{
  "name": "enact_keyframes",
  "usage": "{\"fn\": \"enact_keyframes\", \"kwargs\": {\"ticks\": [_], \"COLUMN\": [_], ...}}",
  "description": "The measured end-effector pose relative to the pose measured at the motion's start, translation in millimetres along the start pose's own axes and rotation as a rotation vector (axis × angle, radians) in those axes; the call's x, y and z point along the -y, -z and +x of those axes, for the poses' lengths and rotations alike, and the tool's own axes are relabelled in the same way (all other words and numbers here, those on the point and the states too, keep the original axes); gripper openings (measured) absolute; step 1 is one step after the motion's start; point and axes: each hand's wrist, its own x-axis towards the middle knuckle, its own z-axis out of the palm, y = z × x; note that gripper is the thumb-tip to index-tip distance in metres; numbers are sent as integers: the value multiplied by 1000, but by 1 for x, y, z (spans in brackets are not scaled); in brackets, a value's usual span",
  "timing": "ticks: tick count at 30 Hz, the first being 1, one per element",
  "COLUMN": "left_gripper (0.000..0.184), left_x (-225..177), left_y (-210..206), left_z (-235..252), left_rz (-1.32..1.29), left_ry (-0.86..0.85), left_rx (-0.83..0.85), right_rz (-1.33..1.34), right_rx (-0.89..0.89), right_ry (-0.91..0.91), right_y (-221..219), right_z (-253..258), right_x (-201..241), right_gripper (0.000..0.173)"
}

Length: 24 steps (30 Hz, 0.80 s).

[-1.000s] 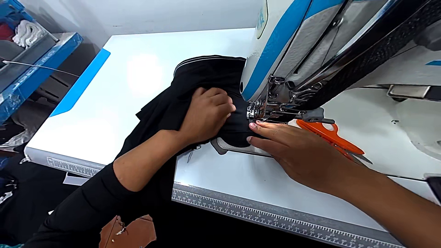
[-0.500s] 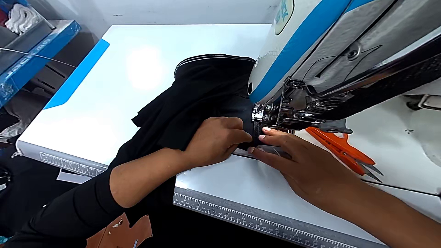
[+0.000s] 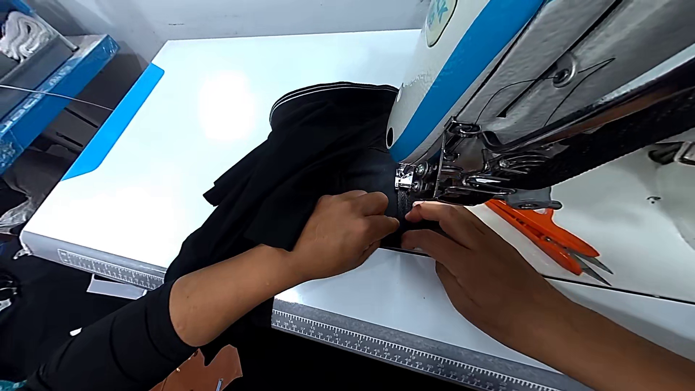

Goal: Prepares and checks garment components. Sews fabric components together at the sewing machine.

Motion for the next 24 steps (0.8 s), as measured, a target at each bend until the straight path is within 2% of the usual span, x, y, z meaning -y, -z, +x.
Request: {"fn": "enact_keyframes", "kwargs": {"ticks": [4, 12, 18, 24], "left_gripper": [24, 18, 9, 11], "left_x": [2, 21, 38, 46], "left_y": [0, 0, 4, 7], "left_z": [1, 15, 32, 38], "left_rz": [5, -33, -56, -75], "left_ry": [15, 82, 138, 143], "left_rx": [7, 0, 12, 40], "right_rz": [-18, 17, -57, -149], "right_rx": [-1, 39, 27, -61], "right_ry": [-2, -140, -116, -48], "right_y": [0, 5, 2, -5], "right_z": [-4, 6, 18, 12], "right_x": [0, -5, -13, -12], "right_gripper": [36, 41, 45, 46]}}
